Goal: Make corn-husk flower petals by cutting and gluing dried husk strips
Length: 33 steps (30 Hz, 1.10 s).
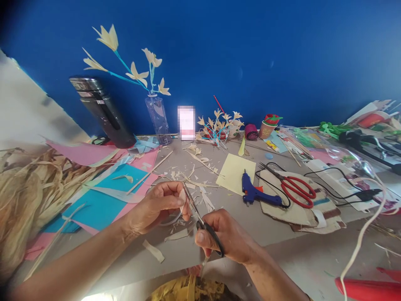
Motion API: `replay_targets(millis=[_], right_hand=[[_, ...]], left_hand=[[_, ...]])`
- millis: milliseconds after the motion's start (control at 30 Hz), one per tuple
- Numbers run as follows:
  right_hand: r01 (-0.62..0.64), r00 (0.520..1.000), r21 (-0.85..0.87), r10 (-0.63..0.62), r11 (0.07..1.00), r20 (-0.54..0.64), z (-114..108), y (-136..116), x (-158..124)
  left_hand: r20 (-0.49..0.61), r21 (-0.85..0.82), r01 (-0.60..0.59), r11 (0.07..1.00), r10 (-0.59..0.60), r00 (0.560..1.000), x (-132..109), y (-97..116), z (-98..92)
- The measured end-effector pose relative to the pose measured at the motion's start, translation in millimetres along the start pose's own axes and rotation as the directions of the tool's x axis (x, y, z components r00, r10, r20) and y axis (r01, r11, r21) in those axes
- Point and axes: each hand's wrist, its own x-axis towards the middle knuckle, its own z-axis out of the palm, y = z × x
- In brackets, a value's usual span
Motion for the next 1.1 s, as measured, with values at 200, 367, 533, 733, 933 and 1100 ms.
replay_targets(millis=[200, 367, 533, 733, 933, 1100], right_hand=[[-0.011, 1.0, 0.032, 0.011, 0.999, 0.008, 2.5, 5.2, -0.8], [-0.017, 1.0, 0.039, 0.017, 0.999, -0.01, 3.1, 7.9, -1.2], [-0.018, 1.0, 0.049, 0.019, 0.999, -0.024, 5.4, 9.5, -1.4], [-0.027, 0.995, 0.075, 0.034, 0.997, -0.092, 9.6, 6.8, 1.2], [0.084, 0.919, 0.09, -0.042, 0.992, -0.391, 7.8, -5.3, 15.4], [0.107, 0.867, 0.089, -0.049, 0.99, -0.496, 16.4, -19.4, 30.5]], left_hand=[[0.008, 0.046, 0.003, 0.999, -0.003, 1.0, -2.6, 1.4, 1.4], [0.034, 0.058, -0.005, 0.998, 0.003, 0.999, -3.4, 1.5, 1.2], [0.045, 0.057, -0.016, 0.998, 0.014, 0.999, -3.0, 0.7, -0.8], [0.101, 0.076, -0.024, 0.997, 0.016, 0.995, -3.9, 0.9, -1.9], [-0.051, 0.105, -0.023, 0.994, 0.028, 0.998, -1.6, 0.0, 1.6], [-0.153, 0.095, 0.012, 0.995, 0.002, 0.988, 0.6, -3.7, 1.1]])
